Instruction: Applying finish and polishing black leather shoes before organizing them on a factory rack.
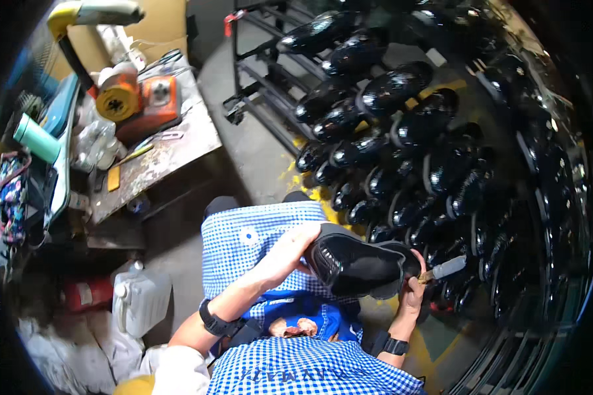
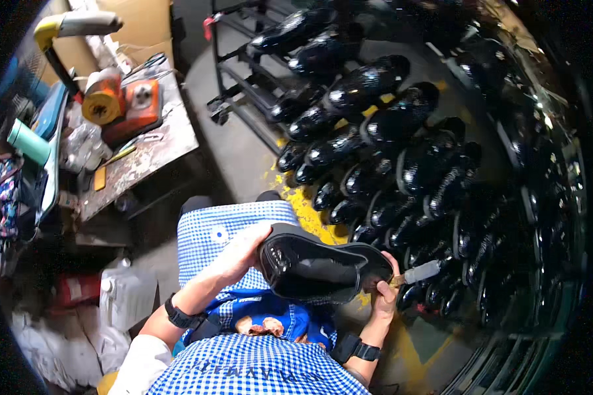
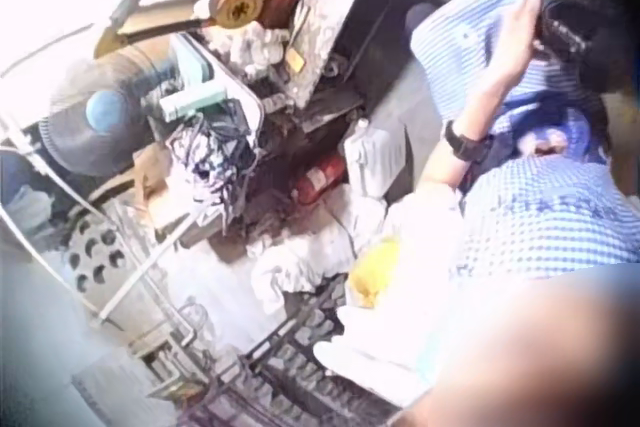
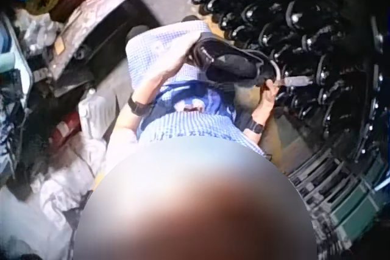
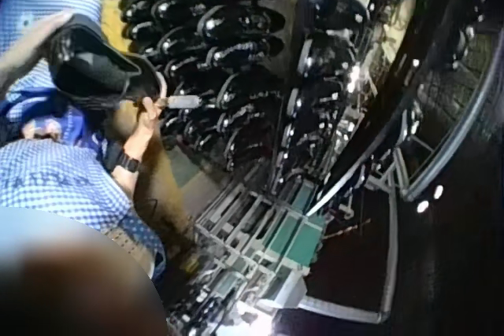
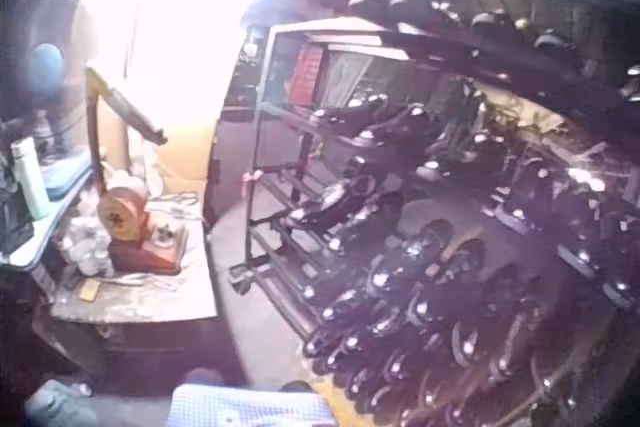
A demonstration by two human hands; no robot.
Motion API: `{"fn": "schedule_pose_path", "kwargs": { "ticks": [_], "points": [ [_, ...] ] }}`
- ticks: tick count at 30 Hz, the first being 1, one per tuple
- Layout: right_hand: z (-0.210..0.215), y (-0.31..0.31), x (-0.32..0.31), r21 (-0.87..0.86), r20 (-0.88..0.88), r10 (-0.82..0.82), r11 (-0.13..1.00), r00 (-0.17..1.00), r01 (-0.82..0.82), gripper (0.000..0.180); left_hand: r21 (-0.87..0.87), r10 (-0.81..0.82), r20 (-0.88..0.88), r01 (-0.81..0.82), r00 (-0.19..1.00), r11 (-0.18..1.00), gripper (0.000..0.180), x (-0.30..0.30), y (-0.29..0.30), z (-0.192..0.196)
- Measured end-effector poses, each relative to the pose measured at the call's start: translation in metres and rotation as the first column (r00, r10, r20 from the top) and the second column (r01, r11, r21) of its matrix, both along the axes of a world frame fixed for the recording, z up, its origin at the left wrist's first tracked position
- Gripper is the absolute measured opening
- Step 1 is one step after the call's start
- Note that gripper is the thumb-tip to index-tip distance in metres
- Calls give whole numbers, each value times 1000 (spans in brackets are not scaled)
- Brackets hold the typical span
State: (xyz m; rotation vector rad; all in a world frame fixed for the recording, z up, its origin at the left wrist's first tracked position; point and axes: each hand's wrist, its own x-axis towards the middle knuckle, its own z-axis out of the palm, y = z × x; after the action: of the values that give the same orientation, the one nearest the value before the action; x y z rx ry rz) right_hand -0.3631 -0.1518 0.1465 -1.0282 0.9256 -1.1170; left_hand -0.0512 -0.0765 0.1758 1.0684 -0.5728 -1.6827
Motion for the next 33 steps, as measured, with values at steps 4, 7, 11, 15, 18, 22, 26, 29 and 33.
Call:
{"fn": "schedule_pose_path", "kwargs": {
  "ticks": [4,7,11,15,18,22,26,29,33],
  "points": [
    [2,8,-26,98,113,-209,975,971,198,59,-19,14,-129,-17,992,1000,53,-24,-16,-5],
    [17,18,-59,-285,-55,-547,810,835,512,40,-62,-20,-70,16,997,998,57,-50,-41,-30],
    [79,32,-129,-383,543,-235,786,806,486,28,70,-94,56,90,994,993,44,-78,-56,-82],
    [141,49,-195,-181,693,-619,347,369,920,32,-192,-126,499,251,857,949,30,-89,-47,-115],
    [179,33,-243,-15,625,-780,33,35,999,39,-250,-90,604,296,791,922,26,-89,-41,-122],
    [218,-13,-284,-190,542,-839,-174,-44,966,38,-93,-149,396,201,906,975,25,-90,-43,-128],
    [246,-59,-315,-337,176,-983,-113,-55,935,43,-149,-97,443,180,891,972,27,-92,-44,-138],
    [246,-46,-341,-203,-9,-997,75,75,976,51,-134,-47,471,124,881,983,26,-91,-41,-143],
    [230,-37,-374,-177,201,-974,-137,-100,975,42,-175,-52,481,153,875,973,23,-89,-40,-158]
  ]
}}
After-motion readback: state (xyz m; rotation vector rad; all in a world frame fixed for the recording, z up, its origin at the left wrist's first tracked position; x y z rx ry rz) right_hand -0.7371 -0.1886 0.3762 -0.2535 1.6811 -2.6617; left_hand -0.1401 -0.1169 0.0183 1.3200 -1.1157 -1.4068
